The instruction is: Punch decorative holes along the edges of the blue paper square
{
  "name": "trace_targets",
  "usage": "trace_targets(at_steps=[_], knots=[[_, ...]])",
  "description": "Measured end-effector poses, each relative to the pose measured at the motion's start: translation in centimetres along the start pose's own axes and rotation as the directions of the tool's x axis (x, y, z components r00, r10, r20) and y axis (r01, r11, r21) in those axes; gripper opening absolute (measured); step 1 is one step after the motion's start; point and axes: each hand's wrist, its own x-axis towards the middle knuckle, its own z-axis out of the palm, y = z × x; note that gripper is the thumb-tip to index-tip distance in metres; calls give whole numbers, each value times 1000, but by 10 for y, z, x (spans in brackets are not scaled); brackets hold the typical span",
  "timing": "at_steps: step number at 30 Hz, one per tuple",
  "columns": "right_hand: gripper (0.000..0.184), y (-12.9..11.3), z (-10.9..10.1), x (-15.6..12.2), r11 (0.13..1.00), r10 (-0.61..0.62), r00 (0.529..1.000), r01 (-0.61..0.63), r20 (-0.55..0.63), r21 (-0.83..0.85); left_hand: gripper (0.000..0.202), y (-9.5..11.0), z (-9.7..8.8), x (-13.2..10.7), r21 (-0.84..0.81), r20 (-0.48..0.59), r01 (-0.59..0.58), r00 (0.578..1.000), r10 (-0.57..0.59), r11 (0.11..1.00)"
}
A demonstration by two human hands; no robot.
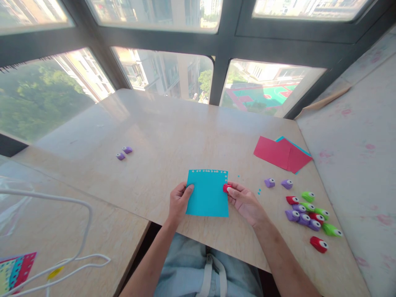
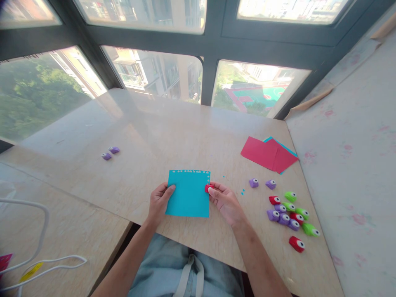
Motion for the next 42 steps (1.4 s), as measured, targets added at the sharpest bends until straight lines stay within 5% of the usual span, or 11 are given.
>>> trace_targets(at_steps=[42], knots=[[27, -3, 7, 12, 999, 50, 999, -50, -2, -7, 33, -2, 0, -2, -47, 46, 20, 999, -18, 999]])
